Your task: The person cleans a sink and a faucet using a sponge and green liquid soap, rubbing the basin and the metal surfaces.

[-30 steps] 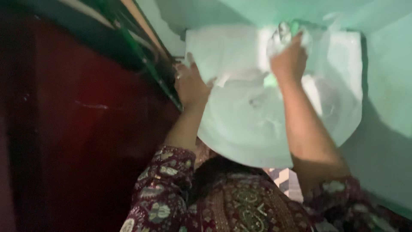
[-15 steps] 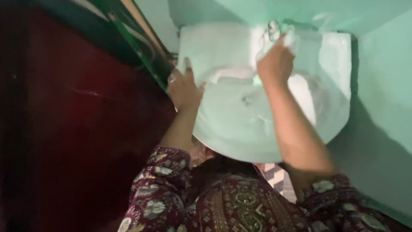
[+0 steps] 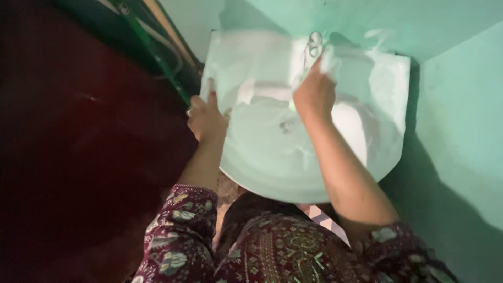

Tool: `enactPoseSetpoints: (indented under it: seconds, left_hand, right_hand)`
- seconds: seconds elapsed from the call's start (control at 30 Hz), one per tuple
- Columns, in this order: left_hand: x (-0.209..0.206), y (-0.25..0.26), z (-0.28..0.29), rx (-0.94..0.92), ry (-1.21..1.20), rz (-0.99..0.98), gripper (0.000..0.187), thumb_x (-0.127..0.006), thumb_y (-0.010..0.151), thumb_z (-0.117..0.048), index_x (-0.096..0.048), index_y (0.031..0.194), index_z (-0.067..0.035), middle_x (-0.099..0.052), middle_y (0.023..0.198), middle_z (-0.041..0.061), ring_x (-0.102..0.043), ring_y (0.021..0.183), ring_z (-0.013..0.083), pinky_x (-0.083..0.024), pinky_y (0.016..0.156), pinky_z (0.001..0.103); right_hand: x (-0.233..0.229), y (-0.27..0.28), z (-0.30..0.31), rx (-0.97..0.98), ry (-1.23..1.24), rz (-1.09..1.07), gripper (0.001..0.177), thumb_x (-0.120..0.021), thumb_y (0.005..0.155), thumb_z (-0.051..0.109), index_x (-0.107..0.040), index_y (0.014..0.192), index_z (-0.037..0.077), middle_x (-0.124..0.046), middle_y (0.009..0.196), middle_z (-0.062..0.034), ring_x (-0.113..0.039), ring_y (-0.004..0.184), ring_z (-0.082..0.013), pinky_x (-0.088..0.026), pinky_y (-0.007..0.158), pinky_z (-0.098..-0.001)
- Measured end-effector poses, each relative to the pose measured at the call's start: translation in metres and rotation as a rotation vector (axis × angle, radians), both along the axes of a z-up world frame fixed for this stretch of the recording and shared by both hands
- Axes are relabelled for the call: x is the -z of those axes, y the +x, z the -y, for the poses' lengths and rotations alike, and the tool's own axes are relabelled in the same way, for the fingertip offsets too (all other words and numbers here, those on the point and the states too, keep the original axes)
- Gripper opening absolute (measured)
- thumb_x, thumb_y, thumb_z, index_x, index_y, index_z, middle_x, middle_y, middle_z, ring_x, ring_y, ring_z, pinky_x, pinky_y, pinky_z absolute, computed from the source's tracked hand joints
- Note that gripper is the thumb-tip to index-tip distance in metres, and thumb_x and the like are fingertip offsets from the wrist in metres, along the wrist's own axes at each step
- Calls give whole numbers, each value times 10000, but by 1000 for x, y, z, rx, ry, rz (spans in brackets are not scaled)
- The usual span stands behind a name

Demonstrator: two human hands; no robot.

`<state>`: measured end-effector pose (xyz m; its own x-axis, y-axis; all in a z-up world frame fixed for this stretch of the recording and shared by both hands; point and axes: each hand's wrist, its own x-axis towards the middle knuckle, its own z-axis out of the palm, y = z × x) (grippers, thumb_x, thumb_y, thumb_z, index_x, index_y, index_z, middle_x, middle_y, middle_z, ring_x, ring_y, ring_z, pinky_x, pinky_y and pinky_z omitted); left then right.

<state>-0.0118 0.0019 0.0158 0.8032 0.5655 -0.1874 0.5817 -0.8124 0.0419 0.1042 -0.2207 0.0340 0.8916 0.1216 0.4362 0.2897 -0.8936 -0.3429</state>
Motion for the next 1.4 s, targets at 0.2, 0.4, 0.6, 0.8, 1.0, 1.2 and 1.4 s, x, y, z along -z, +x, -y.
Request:
enactPoseSetpoints:
  seconds: [0.2,0.4,0.6,0.8,1.0,1.2,1.4]
  left_hand:
    - [-11,-3,-10,23,2,-112,1009,-662,884,-669,-108,1666,-354,-470,1226,208,-643,979,333,-601,783,394]
    - [-4,-6,-7,60,37,35,958,-706,856,-668,-225,1630,-372,-492,1196,210,-629,994,345,-589,809,401]
    - [-5,-4,-8,94,76,73,953,-725,827,-668,-274,1610,-364,-508,1164,208,-612,1004,346,-580,810,423]
    - [-8,-3,-7,72,36,88,940,-723,832,-653,-286,1607,-352,-499,1174,225,-602,979,372,-579,760,433]
    - [-6,-4,-7,93,77,151,931,-736,812,-661,-332,1586,-336,-510,1172,222,-609,1024,383,-581,805,441]
    - [-6,-1,-5,83,90,70,938,-691,835,-693,-281,1601,-339,-492,1211,253,-599,1052,405,-575,807,447]
    - [-4,-2,-6,102,117,52,950,-674,854,-702,-261,1620,-323,-491,1187,263,-590,1035,409,-571,799,441]
  right_hand:
    - [-12,13,-6,57,45,-554,548,-654,895,249,-543,1385,30,-716,1098,-274,-680,1074,-458,-545,946,-509]
    - [-3,-23,1,-64,-176,-189,599,-697,918,226,-495,1420,-34,-662,1187,-327,-667,1037,-479,-536,883,-524]
    - [-6,-28,7,-104,-204,-328,692,-694,914,268,-459,1460,-86,-648,1173,-345,-656,1048,-488,-532,890,-524]
    - [-25,23,36,-132,184,-649,739,-750,873,434,-517,1417,-8,-681,1251,-255,-651,1161,-412,-518,983,-455]
    - [-28,-15,48,-80,289,-408,858,-664,926,402,-333,1559,-73,-646,1294,-300,-623,1188,-446,-489,1009,-474]
    - [-34,-26,7,-53,103,-350,1015,-780,867,509,-327,1458,-181,-639,1217,-359,-620,1132,-493,-464,1008,-515]
    - [-5,12,3,77,129,-262,984,-801,821,490,-376,1467,-119,-710,1128,-281,-644,1094,-485,-439,998,-581]
